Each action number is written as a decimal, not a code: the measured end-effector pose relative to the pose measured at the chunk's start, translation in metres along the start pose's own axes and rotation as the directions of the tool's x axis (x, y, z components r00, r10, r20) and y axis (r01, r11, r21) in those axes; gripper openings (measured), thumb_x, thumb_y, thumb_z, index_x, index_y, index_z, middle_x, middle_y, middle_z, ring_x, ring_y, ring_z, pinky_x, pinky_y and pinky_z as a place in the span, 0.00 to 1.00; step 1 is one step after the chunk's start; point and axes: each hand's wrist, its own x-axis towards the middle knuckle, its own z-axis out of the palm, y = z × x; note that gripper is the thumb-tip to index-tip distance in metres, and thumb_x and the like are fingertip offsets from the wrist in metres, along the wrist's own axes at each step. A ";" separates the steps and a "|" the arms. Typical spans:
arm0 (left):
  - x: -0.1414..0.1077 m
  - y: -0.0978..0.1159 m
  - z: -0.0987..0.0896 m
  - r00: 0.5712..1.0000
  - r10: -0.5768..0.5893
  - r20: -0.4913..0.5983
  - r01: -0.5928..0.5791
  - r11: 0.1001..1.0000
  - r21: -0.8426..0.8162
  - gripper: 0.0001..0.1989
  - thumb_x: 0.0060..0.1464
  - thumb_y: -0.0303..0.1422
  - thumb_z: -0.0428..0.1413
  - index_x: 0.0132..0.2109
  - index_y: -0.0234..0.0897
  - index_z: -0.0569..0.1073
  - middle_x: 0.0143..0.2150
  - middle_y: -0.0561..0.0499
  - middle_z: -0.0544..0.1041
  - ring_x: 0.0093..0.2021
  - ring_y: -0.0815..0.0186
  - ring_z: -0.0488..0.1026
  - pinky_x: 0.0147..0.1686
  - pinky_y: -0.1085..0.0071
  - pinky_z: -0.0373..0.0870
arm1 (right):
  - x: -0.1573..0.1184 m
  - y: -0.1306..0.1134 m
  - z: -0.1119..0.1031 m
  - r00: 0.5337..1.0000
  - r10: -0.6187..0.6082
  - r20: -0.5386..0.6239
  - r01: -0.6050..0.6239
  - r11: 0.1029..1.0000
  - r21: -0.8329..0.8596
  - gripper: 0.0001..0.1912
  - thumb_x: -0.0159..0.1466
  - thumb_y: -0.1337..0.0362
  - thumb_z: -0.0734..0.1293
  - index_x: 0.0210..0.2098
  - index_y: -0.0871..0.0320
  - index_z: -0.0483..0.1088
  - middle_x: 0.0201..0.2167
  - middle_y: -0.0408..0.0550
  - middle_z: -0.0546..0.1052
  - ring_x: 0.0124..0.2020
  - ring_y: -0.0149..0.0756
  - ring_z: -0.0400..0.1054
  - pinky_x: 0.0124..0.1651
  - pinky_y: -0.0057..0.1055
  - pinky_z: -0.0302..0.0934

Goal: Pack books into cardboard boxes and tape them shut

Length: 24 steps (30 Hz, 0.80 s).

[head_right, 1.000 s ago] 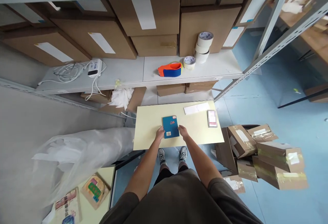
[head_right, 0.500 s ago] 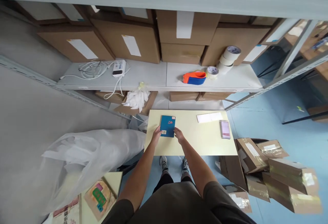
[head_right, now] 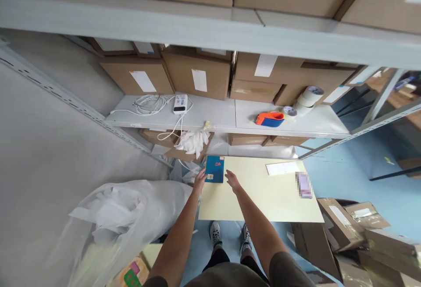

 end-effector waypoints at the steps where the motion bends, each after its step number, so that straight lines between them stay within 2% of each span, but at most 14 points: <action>1: -0.002 0.003 0.002 1.000 0.001 -0.017 0.000 1.000 0.027 0.30 0.49 0.42 0.68 0.58 0.40 0.79 0.61 0.37 0.80 0.69 0.45 0.71 0.67 0.49 0.66 | -0.009 -0.009 -0.007 1.000 -0.023 -0.013 0.023 1.000 -0.009 0.36 0.43 0.41 0.81 0.49 0.48 0.80 0.54 0.59 0.81 0.60 0.58 0.72 0.58 0.54 0.66; 3: -0.006 0.011 0.010 1.000 0.008 -0.017 -0.007 0.997 0.073 0.28 0.47 0.45 0.68 0.54 0.39 0.81 0.60 0.35 0.80 0.67 0.42 0.72 0.66 0.45 0.66 | -0.028 -0.028 -0.024 0.996 -0.083 -0.028 0.082 0.996 -0.029 0.37 0.45 0.40 0.80 0.51 0.48 0.79 0.53 0.58 0.82 0.60 0.58 0.73 0.59 0.54 0.65; 6: -0.009 0.023 0.033 0.996 0.083 0.046 -0.087 0.992 0.095 0.31 0.44 0.52 0.69 0.52 0.39 0.82 0.60 0.33 0.80 0.65 0.39 0.74 0.66 0.44 0.66 | -0.051 -0.051 -0.057 0.975 -0.215 -0.052 0.212 0.975 -0.063 0.35 0.50 0.38 0.79 0.51 0.47 0.79 0.50 0.57 0.84 0.56 0.58 0.75 0.57 0.55 0.67; 10: -0.015 0.044 0.078 0.978 0.173 0.112 -0.193 0.961 0.198 0.35 0.46 0.57 0.66 0.55 0.41 0.81 0.64 0.34 0.78 0.66 0.39 0.73 0.62 0.46 0.70 | -0.069 -0.074 -0.109 0.912 -0.401 -0.093 0.388 0.913 -0.125 0.32 0.55 0.38 0.77 0.52 0.49 0.79 0.48 0.56 0.84 0.56 0.57 0.76 0.59 0.55 0.68; 13: -0.023 0.067 0.117 0.961 0.219 0.166 -0.260 0.923 0.285 0.35 0.50 0.57 0.63 0.58 0.39 0.80 0.65 0.35 0.77 0.66 0.43 0.74 0.60 0.50 0.73 | -0.073 -0.099 -0.146 0.879 -0.469 -0.088 0.444 0.871 -0.211 0.33 0.58 0.38 0.74 0.56 0.50 0.78 0.51 0.56 0.83 0.59 0.55 0.75 0.59 0.52 0.70; 16: -0.029 0.092 0.158 0.936 0.262 0.235 -0.329 0.890 0.317 0.30 0.54 0.51 0.62 0.58 0.40 0.79 0.65 0.36 0.77 0.66 0.46 0.74 0.60 0.52 0.74 | -0.069 -0.133 -0.178 0.845 -0.530 -0.071 0.493 0.824 -0.278 0.32 0.62 0.40 0.71 0.58 0.51 0.77 0.54 0.57 0.83 0.59 0.54 0.76 0.57 0.50 0.72; 20: -0.030 0.120 0.206 0.915 0.299 0.270 -0.384 0.851 0.358 0.27 0.55 0.45 0.61 0.59 0.39 0.79 0.64 0.36 0.78 0.66 0.47 0.74 0.60 0.53 0.75 | -0.048 -0.188 -0.209 0.775 -0.631 -0.040 0.568 0.723 -0.394 0.27 0.65 0.51 0.68 0.61 0.52 0.76 0.59 0.57 0.80 0.60 0.53 0.75 0.56 0.49 0.73; 22: -0.029 0.131 0.222 0.904 0.316 0.287 -0.412 0.820 0.398 0.28 0.56 0.44 0.60 0.61 0.39 0.78 0.65 0.37 0.77 0.65 0.49 0.75 0.59 0.55 0.75 | -0.033 -0.221 -0.216 0.729 -0.685 -0.006 0.596 0.639 -0.486 0.27 0.64 0.58 0.68 0.63 0.52 0.76 0.63 0.56 0.78 0.63 0.52 0.73 0.59 0.48 0.72; 24: -0.030 0.142 0.230 0.893 0.335 0.300 -0.441 0.783 0.439 0.28 0.57 0.43 0.59 0.63 0.41 0.77 0.66 0.39 0.77 0.63 0.51 0.77 0.58 0.57 0.76 | -0.018 -0.258 -0.218 0.679 -0.732 0.048 0.613 0.529 -0.587 0.29 0.64 0.65 0.67 0.65 0.54 0.74 0.66 0.56 0.76 0.66 0.51 0.71 0.65 0.48 0.68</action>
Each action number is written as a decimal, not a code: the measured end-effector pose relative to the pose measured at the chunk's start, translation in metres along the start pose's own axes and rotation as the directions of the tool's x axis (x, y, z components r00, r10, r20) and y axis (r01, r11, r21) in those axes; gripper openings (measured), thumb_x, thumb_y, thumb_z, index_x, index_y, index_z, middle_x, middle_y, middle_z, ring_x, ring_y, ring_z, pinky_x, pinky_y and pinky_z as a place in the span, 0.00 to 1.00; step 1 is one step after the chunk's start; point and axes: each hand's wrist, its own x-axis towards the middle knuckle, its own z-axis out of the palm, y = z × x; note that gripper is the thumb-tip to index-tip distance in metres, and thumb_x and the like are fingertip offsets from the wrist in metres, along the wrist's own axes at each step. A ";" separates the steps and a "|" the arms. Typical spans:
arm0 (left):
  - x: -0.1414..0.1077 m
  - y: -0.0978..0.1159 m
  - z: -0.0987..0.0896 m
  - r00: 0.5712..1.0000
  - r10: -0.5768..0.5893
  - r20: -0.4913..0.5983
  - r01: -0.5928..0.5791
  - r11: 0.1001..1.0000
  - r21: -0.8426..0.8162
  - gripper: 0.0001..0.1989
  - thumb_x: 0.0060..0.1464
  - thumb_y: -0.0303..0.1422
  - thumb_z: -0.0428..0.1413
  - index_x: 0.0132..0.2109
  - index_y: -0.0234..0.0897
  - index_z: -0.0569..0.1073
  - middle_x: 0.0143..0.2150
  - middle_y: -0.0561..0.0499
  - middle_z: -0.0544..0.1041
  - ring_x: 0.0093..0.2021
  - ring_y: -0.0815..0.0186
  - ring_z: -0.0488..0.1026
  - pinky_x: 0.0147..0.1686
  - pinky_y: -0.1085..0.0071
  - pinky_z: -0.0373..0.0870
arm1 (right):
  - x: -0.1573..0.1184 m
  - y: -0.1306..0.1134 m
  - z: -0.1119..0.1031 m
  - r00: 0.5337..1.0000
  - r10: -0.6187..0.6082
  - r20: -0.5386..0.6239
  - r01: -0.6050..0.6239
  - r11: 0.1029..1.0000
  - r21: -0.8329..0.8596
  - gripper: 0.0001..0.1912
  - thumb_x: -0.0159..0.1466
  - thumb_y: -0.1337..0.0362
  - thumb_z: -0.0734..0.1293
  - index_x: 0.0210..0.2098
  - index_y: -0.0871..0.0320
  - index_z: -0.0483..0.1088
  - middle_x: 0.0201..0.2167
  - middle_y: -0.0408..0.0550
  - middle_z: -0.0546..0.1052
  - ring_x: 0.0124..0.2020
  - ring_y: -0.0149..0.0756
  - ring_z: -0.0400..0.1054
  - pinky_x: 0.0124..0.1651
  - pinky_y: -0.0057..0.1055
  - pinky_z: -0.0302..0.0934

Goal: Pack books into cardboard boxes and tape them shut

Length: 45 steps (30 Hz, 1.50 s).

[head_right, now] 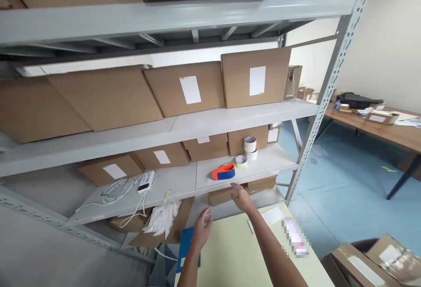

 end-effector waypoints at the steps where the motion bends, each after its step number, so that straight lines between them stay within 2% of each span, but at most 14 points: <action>1: 0.000 0.004 -0.002 1.000 0.013 -0.002 -0.013 1.000 0.027 0.28 0.58 0.43 0.59 0.63 0.42 0.77 0.67 0.40 0.76 0.61 0.53 0.78 0.57 0.58 0.77 | 0.019 -0.006 -0.005 0.999 -0.041 0.008 0.041 0.997 -0.066 0.30 0.64 0.67 0.66 0.65 0.55 0.74 0.67 0.56 0.75 0.67 0.50 0.70 0.68 0.47 0.65; 4: -0.007 0.012 -0.015 0.999 0.044 -0.033 -0.040 0.994 0.101 0.27 0.59 0.43 0.57 0.64 0.44 0.76 0.67 0.42 0.77 0.58 0.55 0.80 0.56 0.59 0.78 | 0.070 -0.029 -0.016 0.994 -0.094 0.054 0.105 0.957 -0.272 0.30 0.65 0.71 0.65 0.66 0.57 0.73 0.66 0.58 0.76 0.68 0.49 0.68 0.70 0.42 0.62; 8: -0.029 0.009 -0.040 0.993 0.032 -0.116 -0.014 0.988 0.152 0.27 0.61 0.45 0.55 0.64 0.42 0.77 0.61 0.42 0.81 0.54 0.55 0.82 0.54 0.60 0.80 | 0.109 -0.052 -0.015 0.976 0.037 0.214 0.088 0.834 -0.545 0.23 0.66 0.70 0.68 0.60 0.60 0.77 0.54 0.62 0.83 0.59 0.54 0.76 0.63 0.41 0.64; 13: -0.061 0.003 -0.061 0.986 0.007 -0.166 0.013 0.992 0.123 0.27 0.61 0.47 0.55 0.63 0.41 0.78 0.63 0.40 0.80 0.54 0.54 0.82 0.54 0.58 0.80 | 0.110 -0.066 -0.012 0.965 0.098 0.242 0.094 0.735 -0.671 0.17 0.70 0.67 0.68 0.57 0.61 0.77 0.49 0.61 0.84 0.54 0.51 0.77 0.62 0.41 0.60; 16: -0.077 0.007 -0.073 0.987 -0.015 -0.160 0.032 0.994 0.106 0.27 0.62 0.48 0.55 0.63 0.41 0.78 0.63 0.39 0.79 0.55 0.54 0.81 0.55 0.58 0.79 | 0.096 -0.076 -0.015 0.974 0.042 0.223 0.131 0.698 -0.704 0.16 0.71 0.64 0.69 0.57 0.60 0.76 0.52 0.61 0.83 0.59 0.51 0.73 0.63 0.41 0.57; 19: -0.090 0.009 -0.089 0.991 -0.011 -0.130 0.025 0.994 0.105 0.26 0.64 0.47 0.55 0.63 0.41 0.77 0.64 0.40 0.79 0.56 0.56 0.81 0.57 0.59 0.78 | 0.070 -0.086 -0.014 0.983 -0.071 0.167 0.169 0.688 -0.705 0.17 0.72 0.63 0.68 0.58 0.59 0.76 0.55 0.63 0.82 0.64 0.53 0.67 0.62 0.43 0.55; 21: -0.097 0.003 -0.099 0.994 -0.001 -0.109 0.010 0.996 0.087 0.27 0.64 0.47 0.55 0.64 0.41 0.76 0.64 0.39 0.79 0.55 0.56 0.81 0.55 0.59 0.78 | 0.046 -0.088 -0.009 0.982 -0.139 0.129 0.190 0.687 -0.701 0.16 0.72 0.62 0.67 0.57 0.58 0.76 0.54 0.62 0.82 0.63 0.54 0.66 0.61 0.44 0.55; 24: -0.109 -0.018 -0.111 0.995 0.000 -0.099 0.005 0.999 0.048 0.28 0.64 0.48 0.54 0.65 0.41 0.76 0.62 0.39 0.80 0.52 0.57 0.82 0.52 0.59 0.80 | 0.002 -0.086 0.002 0.978 -0.195 0.073 0.190 0.688 -0.700 0.16 0.74 0.61 0.65 0.57 0.57 0.76 0.50 0.61 0.83 0.59 0.54 0.65 0.58 0.45 0.54; 28: -0.125 -0.052 -0.115 0.994 -0.032 -0.103 0.033 0.999 0.009 0.27 0.63 0.49 0.56 0.62 0.39 0.77 0.59 0.38 0.82 0.50 0.56 0.83 0.51 0.58 0.81 | -0.064 -0.073 0.020 0.986 -0.168 0.003 0.120 0.694 -0.710 0.16 0.75 0.58 0.65 0.57 0.56 0.76 0.48 0.60 0.83 0.58 0.55 0.64 0.54 0.43 0.54; 31: -0.133 -0.068 -0.107 0.994 -0.061 -0.090 0.061 0.998 -0.008 0.27 0.62 0.49 0.57 0.61 0.39 0.77 0.59 0.38 0.82 0.50 0.56 0.83 0.50 0.58 0.81 | -0.114 -0.057 0.029 0.998 -0.062 -0.013 0.035 0.704 -0.709 0.15 0.75 0.58 0.63 0.55 0.56 0.77 0.49 0.60 0.83 0.59 0.55 0.64 0.53 0.43 0.54; 34: -0.139 -0.072 -0.093 0.996 -0.077 -0.048 0.076 0.997 -0.015 0.27 0.63 0.49 0.56 0.61 0.39 0.77 0.59 0.38 0.82 0.48 0.57 0.84 0.50 0.58 0.81 | -0.155 -0.035 0.033 0.989 0.150 0.005 -0.102 0.697 -0.710 0.16 0.75 0.60 0.62 0.56 0.56 0.77 0.55 0.60 0.82 0.62 0.55 0.63 0.55 0.43 0.56; 38: -0.148 -0.071 -0.073 0.995 -0.094 -0.019 0.094 0.996 0.002 0.26 0.64 0.48 0.54 0.62 0.39 0.77 0.59 0.38 0.82 0.49 0.56 0.83 0.51 0.58 0.80 | -0.197 0.008 0.031 0.910 0.411 0.060 -0.250 0.658 -0.710 0.18 0.74 0.63 0.61 0.60 0.56 0.75 0.62 0.60 0.78 0.67 0.53 0.63 0.58 0.41 0.56; 41: -0.160 -0.070 -0.062 0.993 -0.120 -0.019 0.121 0.992 0.025 0.24 0.64 0.46 0.54 0.61 0.39 0.77 0.59 0.39 0.82 0.50 0.56 0.83 0.52 0.58 0.80 | -0.222 0.047 0.026 0.844 0.529 0.091 -0.319 0.630 -0.709 0.18 0.74 0.65 0.62 0.60 0.58 0.74 0.60 0.61 0.79 0.63 0.50 0.68 0.59 0.39 0.56; 45: -0.179 -0.066 -0.047 0.983 -0.181 -0.025 0.183 0.981 0.061 0.24 0.64 0.46 0.54 0.61 0.39 0.77 0.59 0.39 0.82 0.49 0.56 0.84 0.52 0.59 0.80 | -0.259 0.099 0.012 0.760 0.648 0.054 -0.431 0.564 -0.704 0.18 0.72 0.67 0.63 0.59 0.60 0.74 0.55 0.62 0.81 0.59 0.49 0.73 0.58 0.39 0.59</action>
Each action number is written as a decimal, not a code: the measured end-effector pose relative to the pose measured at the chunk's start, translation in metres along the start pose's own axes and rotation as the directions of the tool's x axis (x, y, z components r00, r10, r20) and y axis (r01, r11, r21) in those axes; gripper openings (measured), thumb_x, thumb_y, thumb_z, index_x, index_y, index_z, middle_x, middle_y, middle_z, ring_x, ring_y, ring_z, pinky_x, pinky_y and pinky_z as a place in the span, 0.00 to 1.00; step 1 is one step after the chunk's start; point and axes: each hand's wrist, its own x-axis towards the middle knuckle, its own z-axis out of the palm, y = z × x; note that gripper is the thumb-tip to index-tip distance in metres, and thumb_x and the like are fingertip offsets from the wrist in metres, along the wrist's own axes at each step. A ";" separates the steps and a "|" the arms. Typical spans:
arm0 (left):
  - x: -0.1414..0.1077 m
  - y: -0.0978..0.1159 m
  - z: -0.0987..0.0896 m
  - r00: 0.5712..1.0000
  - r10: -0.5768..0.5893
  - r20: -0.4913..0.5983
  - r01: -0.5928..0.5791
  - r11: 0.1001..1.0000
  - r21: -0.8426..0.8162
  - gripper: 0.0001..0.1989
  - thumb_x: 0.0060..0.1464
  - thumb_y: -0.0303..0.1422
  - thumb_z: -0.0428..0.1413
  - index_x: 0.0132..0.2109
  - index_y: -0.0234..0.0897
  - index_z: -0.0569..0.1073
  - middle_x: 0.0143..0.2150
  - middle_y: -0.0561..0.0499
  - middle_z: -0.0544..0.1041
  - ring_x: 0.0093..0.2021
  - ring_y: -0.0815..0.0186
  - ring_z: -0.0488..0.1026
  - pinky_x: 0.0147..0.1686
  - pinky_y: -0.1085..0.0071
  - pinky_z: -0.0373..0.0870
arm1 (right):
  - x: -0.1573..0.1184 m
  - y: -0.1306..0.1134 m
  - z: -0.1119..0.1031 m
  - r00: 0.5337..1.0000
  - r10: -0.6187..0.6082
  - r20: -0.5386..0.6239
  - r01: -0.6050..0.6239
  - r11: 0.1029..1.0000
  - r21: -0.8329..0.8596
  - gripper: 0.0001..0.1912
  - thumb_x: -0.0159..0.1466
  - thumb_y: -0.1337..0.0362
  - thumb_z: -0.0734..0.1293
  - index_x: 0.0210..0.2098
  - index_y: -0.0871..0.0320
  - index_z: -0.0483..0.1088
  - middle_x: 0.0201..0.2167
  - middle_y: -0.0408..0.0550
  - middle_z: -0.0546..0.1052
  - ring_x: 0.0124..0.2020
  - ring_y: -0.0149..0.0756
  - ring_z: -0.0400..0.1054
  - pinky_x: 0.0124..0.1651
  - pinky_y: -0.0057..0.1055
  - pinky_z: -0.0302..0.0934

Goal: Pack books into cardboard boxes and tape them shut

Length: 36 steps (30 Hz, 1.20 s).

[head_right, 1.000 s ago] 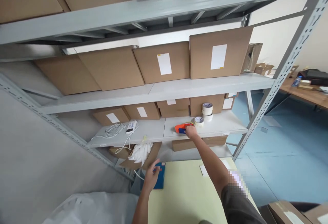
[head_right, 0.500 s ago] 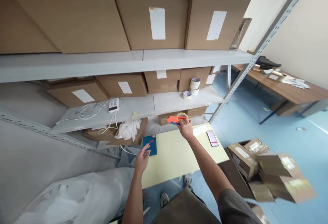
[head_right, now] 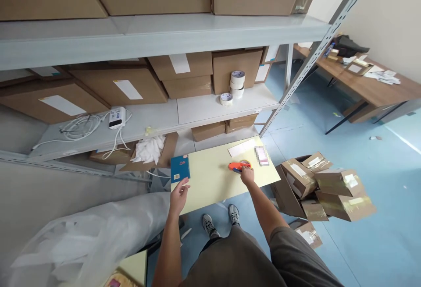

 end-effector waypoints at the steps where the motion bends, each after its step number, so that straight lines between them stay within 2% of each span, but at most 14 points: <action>1: -0.004 0.002 0.004 1.000 -0.014 0.009 0.014 1.000 0.013 0.24 0.65 0.46 0.54 0.61 0.40 0.77 0.60 0.39 0.81 0.50 0.56 0.84 0.51 0.60 0.80 | 0.000 0.014 0.007 0.999 0.030 0.013 -0.030 1.000 0.009 0.18 0.72 0.67 0.63 0.59 0.61 0.75 0.53 0.62 0.82 0.57 0.50 0.74 0.57 0.39 0.60; 5: -0.013 0.017 0.023 0.999 -0.047 0.022 0.046 0.997 0.055 0.25 0.65 0.47 0.54 0.62 0.40 0.76 0.60 0.39 0.81 0.50 0.56 0.84 0.50 0.62 0.80 | -0.003 0.066 0.027 0.990 0.136 0.034 -0.138 0.988 0.064 0.18 0.69 0.69 0.64 0.56 0.64 0.77 0.50 0.63 0.83 0.52 0.51 0.77 0.49 0.38 0.65; 9: -0.011 0.037 0.046 0.999 -0.032 0.028 0.030 0.998 0.059 0.26 0.65 0.48 0.54 0.61 0.38 0.76 0.59 0.38 0.82 0.49 0.57 0.84 0.50 0.61 0.80 | -0.005 0.097 0.032 0.986 0.155 0.066 -0.166 0.962 0.218 0.20 0.66 0.70 0.64 0.56 0.62 0.77 0.51 0.59 0.83 0.51 0.50 0.78 0.46 0.37 0.68; 11: -0.009 0.046 0.057 0.999 -0.016 0.045 0.013 0.997 0.071 0.26 0.65 0.49 0.54 0.62 0.39 0.76 0.59 0.39 0.81 0.49 0.57 0.84 0.51 0.61 0.80 | -0.006 0.103 0.028 0.988 0.139 0.067 -0.153 0.943 0.297 0.22 0.66 0.69 0.65 0.58 0.61 0.75 0.53 0.59 0.82 0.52 0.51 0.78 0.47 0.37 0.69; 14: -0.007 0.056 0.069 0.998 0.010 0.054 -0.015 0.995 0.095 0.26 0.65 0.50 0.54 0.62 0.40 0.76 0.61 0.38 0.81 0.52 0.56 0.83 0.51 0.61 0.80 | -0.007 0.101 0.015 0.991 0.137 -0.010 -0.122 0.912 0.392 0.25 0.68 0.65 0.65 0.63 0.63 0.71 0.58 0.61 0.80 0.59 0.52 0.75 0.53 0.38 0.68; 18: -0.015 0.065 0.079 0.999 0.037 0.003 -0.037 0.996 0.085 0.26 0.64 0.49 0.54 0.60 0.39 0.78 0.61 0.39 0.81 0.54 0.56 0.81 0.50 0.62 0.81 | -0.007 0.081 -0.002 0.993 0.086 -0.087 -0.024 0.835 0.550 0.28 0.69 0.61 0.63 0.66 0.60 0.69 0.56 0.59 0.81 0.58 0.51 0.76 0.55 0.38 0.69; 22: -0.035 0.070 0.070 0.995 0.044 -0.092 -0.038 0.997 0.071 0.22 0.63 0.46 0.56 0.58 0.42 0.80 0.59 0.43 0.82 0.55 0.58 0.80 0.51 0.62 0.81 | -0.001 0.036 -0.011 0.983 -0.122 -0.135 0.181 0.737 0.652 0.31 0.67 0.55 0.63 0.68 0.54 0.68 0.59 0.57 0.80 0.52 0.50 0.79 0.53 0.42 0.72; 25: -0.059 0.065 0.043 0.981 0.051 -0.188 -0.038 0.996 0.075 0.21 0.62 0.42 0.56 0.59 0.43 0.80 0.59 0.43 0.81 0.55 0.58 0.80 0.51 0.63 0.81 | 0.001 -0.016 -0.012 0.939 -0.314 -0.143 0.326 0.674 0.663 0.34 0.67 0.53 0.63 0.70 0.55 0.65 0.61 0.58 0.79 0.54 0.51 0.78 0.54 0.45 0.73; 28: -0.092 0.051 0.001 0.952 0.024 -0.304 0.003 0.996 0.086 0.20 0.63 0.39 0.56 0.59 0.42 0.80 0.59 0.43 0.81 0.56 0.58 0.80 0.51 0.62 0.80 | -0.010 -0.080 -0.008 0.876 -0.469 -0.109 0.416 0.625 0.660 0.36 0.67 0.52 0.62 0.72 0.57 0.63 0.63 0.60 0.77 0.58 0.52 0.76 0.54 0.45 0.73; 31: -0.136 0.028 -0.046 0.903 -0.015 -0.429 0.056 0.995 0.082 0.20 0.63 0.38 0.56 0.59 0.42 0.80 0.60 0.43 0.81 0.56 0.57 0.80 0.51 0.62 0.81 | -0.039 -0.148 0.002 0.787 -0.612 -0.076 0.506 0.571 0.646 0.34 0.68 0.52 0.63 0.71 0.56 0.65 0.65 0.59 0.76 0.61 0.52 0.74 0.56 0.45 0.73; 36: -0.209 -0.021 -0.124 0.764 -0.082 -0.641 0.132 0.991 0.030 0.20 0.62 0.38 0.55 0.58 0.41 0.79 0.58 0.43 0.82 0.55 0.58 0.80 0.51 0.60 0.81 | -0.115 -0.248 0.037 0.609 -0.793 -0.001 0.631 0.484 0.606 0.30 0.68 0.55 0.63 0.68 0.53 0.70 0.66 0.55 0.76 0.62 0.51 0.74 0.59 0.47 0.73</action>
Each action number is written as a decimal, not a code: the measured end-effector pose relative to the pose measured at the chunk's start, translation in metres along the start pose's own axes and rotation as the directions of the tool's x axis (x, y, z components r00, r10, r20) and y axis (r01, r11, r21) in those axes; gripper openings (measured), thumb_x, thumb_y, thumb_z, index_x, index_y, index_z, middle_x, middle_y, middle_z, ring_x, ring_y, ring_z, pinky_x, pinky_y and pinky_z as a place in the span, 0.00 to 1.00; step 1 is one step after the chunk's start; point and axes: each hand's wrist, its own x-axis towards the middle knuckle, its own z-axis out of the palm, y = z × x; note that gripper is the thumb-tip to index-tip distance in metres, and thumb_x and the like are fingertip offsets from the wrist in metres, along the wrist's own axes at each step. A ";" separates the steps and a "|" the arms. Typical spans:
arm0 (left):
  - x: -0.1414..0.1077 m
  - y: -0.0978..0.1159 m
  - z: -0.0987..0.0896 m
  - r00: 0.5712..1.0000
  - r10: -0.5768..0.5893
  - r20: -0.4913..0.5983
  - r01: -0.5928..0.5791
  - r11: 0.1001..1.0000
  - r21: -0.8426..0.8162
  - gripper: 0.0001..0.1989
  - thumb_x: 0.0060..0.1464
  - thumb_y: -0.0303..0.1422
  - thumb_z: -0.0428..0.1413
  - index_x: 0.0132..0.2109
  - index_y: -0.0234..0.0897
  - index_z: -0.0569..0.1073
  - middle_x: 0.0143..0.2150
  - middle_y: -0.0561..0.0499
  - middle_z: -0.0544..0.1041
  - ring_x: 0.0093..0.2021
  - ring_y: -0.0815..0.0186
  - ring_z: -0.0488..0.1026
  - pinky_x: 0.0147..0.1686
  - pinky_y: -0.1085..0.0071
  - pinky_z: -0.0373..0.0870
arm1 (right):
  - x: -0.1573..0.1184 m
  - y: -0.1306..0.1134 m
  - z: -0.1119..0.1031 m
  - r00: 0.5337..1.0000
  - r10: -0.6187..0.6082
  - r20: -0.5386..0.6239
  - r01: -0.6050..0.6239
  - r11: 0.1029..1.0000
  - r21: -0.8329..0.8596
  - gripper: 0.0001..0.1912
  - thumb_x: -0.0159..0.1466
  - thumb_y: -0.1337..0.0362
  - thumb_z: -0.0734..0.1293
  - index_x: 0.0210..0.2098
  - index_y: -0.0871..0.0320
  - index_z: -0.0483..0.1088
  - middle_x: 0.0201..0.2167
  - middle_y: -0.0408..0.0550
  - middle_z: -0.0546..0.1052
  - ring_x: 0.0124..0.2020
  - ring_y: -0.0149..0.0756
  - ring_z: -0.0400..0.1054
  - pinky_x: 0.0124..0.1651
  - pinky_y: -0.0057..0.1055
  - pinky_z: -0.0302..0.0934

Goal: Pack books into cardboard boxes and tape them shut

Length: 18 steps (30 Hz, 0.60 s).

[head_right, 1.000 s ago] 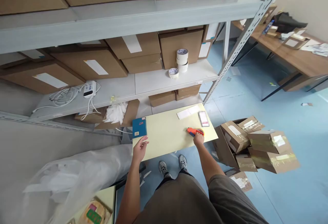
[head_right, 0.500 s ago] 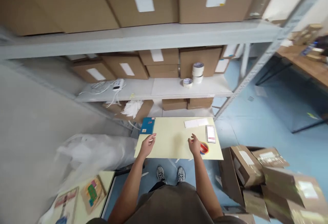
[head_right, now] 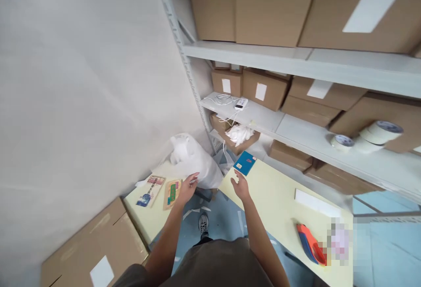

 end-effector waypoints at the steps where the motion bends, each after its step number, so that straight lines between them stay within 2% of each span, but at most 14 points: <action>1: 0.001 -0.013 -0.019 0.999 -0.019 -0.036 0.018 1.000 -0.012 0.20 0.61 0.38 0.56 0.58 0.41 0.79 0.58 0.43 0.82 0.54 0.58 0.80 0.51 0.60 0.81 | 0.004 -0.013 0.021 0.999 -0.017 0.041 0.018 1.000 -0.013 0.30 0.68 0.55 0.63 0.68 0.52 0.70 0.66 0.54 0.76 0.62 0.52 0.74 0.59 0.48 0.74; 5: 0.013 -0.068 -0.084 0.988 -0.067 -0.142 0.057 0.995 -0.077 0.20 0.61 0.41 0.57 0.56 0.41 0.80 0.59 0.42 0.81 0.54 0.56 0.80 0.51 0.58 0.81 | 0.024 -0.054 0.101 0.986 -0.059 0.157 0.071 0.995 -0.074 0.30 0.68 0.57 0.65 0.69 0.48 0.70 0.67 0.52 0.75 0.64 0.51 0.73 0.58 0.47 0.75; 8: 0.030 -0.106 -0.119 0.978 -0.104 -0.179 0.083 0.989 -0.121 0.21 0.61 0.43 0.56 0.57 0.40 0.79 0.61 0.40 0.80 0.57 0.54 0.79 0.52 0.57 0.81 | 0.044 -0.078 0.156 0.980 -0.088 0.180 0.108 0.989 -0.103 0.30 0.68 0.57 0.65 0.69 0.50 0.69 0.68 0.54 0.73 0.63 0.50 0.73 0.58 0.46 0.75; 12: 0.061 -0.139 -0.144 0.981 -0.141 -0.132 0.116 0.976 -0.182 0.21 0.62 0.43 0.56 0.58 0.41 0.79 0.62 0.40 0.79 0.59 0.55 0.78 0.49 0.59 0.81 | 0.079 -0.108 0.225 0.979 -0.111 0.172 0.122 0.991 -0.057 0.32 0.71 0.53 0.64 0.72 0.53 0.65 0.71 0.57 0.69 0.63 0.49 0.73 0.57 0.43 0.76; 15: 0.084 -0.148 -0.154 0.987 -0.142 -0.079 0.120 0.966 -0.228 0.21 0.63 0.42 0.55 0.58 0.40 0.79 0.62 0.40 0.78 0.59 0.55 0.78 0.52 0.59 0.81 | 0.112 -0.130 0.272 0.975 -0.106 0.196 0.118 0.992 -0.052 0.33 0.72 0.53 0.64 0.74 0.52 0.61 0.73 0.57 0.67 0.63 0.47 0.73 0.56 0.40 0.76; 18: 0.102 -0.151 -0.166 0.988 -0.145 -0.048 0.128 0.957 -0.260 0.20 0.64 0.40 0.55 0.59 0.40 0.79 0.63 0.39 0.78 0.58 0.55 0.79 0.53 0.58 0.80 | 0.151 -0.151 0.317 0.968 -0.059 0.242 0.099 0.982 -0.159 0.35 0.71 0.56 0.65 0.76 0.52 0.59 0.73 0.56 0.68 0.62 0.46 0.75 0.59 0.39 0.74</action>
